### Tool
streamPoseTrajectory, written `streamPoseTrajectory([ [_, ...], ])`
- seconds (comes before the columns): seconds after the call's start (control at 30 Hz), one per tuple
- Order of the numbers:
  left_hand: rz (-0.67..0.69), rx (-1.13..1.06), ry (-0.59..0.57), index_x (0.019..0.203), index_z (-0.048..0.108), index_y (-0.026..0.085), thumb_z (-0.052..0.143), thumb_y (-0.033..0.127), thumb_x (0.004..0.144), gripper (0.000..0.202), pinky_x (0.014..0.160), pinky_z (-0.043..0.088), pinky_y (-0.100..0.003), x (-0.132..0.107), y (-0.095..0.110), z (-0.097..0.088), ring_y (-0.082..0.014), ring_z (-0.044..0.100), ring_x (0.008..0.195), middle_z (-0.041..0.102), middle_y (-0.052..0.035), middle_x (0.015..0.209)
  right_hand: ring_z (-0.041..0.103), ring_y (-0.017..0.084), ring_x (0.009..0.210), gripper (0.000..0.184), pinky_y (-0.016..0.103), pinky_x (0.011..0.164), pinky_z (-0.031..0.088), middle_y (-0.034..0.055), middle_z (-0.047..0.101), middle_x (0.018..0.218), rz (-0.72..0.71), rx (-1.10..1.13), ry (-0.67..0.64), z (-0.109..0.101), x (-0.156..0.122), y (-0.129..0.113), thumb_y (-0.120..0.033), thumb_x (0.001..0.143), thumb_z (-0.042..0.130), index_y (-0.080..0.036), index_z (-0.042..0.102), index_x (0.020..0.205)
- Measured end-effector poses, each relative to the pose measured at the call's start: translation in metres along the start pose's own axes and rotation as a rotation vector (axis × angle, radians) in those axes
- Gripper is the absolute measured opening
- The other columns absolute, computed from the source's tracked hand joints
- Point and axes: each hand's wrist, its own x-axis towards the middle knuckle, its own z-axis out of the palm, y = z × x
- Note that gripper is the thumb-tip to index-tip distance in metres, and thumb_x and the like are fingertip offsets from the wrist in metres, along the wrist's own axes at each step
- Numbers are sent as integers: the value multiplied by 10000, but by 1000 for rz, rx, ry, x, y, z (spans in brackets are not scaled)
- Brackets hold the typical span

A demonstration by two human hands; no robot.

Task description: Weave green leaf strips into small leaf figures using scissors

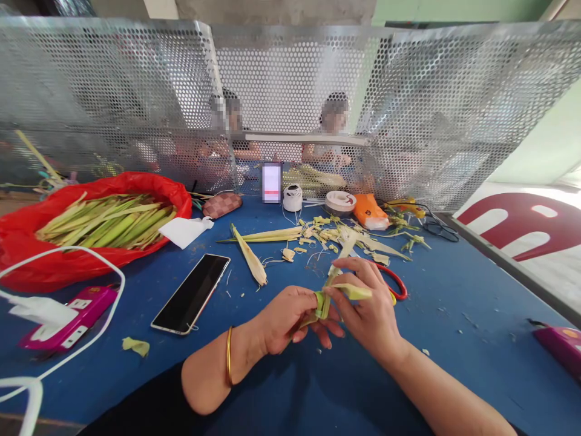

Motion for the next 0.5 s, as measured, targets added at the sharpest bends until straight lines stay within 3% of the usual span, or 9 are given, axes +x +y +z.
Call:
streamPoseTrajectory([
  [0.1, -19, 16, -18, 743, 688, 108, 550, 320, 768, 254, 312, 161, -180, -1, 2, 1, -129, 638, 492, 715, -121, 711, 539, 263, 1157, 101, 462, 1009, 359, 64, 688, 997, -118, -19, -51, -1, 2, 2, -158, 888, 534, -209, 583, 816],
  [0.2, -29, 35, 3, 749, 700, 106, 561, 346, 771, 278, 310, 162, -182, -1, 4, 1, -118, 621, 471, 713, -114, 705, 642, 218, 908, 127, 458, 993, 356, 22, 683, 779, -94, -27, -102, 1, 1, 5, -171, 916, 491, -205, 553, 811],
  [0.3, -31, 56, 14, 821, 718, 98, 569, 379, 775, 321, 313, 156, -180, -1, 5, 2, -101, 602, 460, 724, -122, 742, 593, 173, 647, 202, 355, 763, 446, 5, 630, 667, 30, -49, -143, 4, -2, 6, -227, 923, 473, -208, 512, 726],
  [0.4, -26, 65, 31, 869, 720, 88, 578, 399, 773, 355, 320, 161, -181, -1, 3, 0, -92, 588, 457, 733, -142, 782, 491, 141, 518, 255, 260, 517, 365, -20, 556, 572, 244, -11, -224, 4, -3, 5, -303, 904, 495, -217, 472, 665],
  [0.5, -27, 70, 42, 913, 716, 92, 593, 414, 772, 372, 326, 168, -182, 1, -1, -1, -91, 590, 465, 739, -147, 819, 432, 120, 477, 277, 234, 462, 311, -43, 511, 519, 453, 85, -314, 4, -2, 4, -353, 872, 526, -219, 469, 636],
])
